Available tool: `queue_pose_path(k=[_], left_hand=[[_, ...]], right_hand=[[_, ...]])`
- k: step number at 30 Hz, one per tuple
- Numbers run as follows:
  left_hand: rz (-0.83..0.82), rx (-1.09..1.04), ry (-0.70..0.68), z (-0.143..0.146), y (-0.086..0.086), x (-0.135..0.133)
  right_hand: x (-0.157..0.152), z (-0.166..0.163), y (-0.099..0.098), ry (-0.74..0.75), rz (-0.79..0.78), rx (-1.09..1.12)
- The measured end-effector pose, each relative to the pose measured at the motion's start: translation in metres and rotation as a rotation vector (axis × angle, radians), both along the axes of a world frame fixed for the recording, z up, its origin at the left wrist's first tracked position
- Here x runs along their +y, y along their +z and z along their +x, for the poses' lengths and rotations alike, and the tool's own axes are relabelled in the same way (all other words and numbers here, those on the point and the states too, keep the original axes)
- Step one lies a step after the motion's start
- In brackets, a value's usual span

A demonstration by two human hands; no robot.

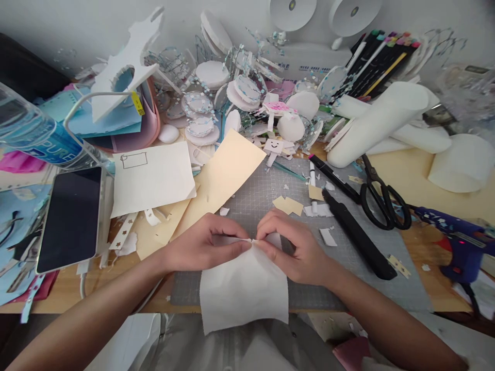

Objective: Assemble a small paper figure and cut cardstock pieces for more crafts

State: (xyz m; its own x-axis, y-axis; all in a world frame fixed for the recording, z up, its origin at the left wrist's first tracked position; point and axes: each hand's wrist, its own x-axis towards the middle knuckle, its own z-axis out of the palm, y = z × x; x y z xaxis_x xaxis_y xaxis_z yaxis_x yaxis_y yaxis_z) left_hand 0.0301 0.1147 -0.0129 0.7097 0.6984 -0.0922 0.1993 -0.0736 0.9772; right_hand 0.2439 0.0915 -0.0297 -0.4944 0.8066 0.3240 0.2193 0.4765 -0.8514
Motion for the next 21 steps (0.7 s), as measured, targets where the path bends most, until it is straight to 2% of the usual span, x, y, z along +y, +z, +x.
queue_pose_path(k=[15,21], left_hand=[[0.055,0.018,0.048,0.001,-0.0019,0.0002],[0.045,-0.011,0.038,0.002,-0.0038,0.0]], right_hand=[[-0.0002,0.0024,-0.003,0.02,-0.032,-0.076],[-0.0007,-0.0002,-0.0048,0.054,0.047,-0.053]])
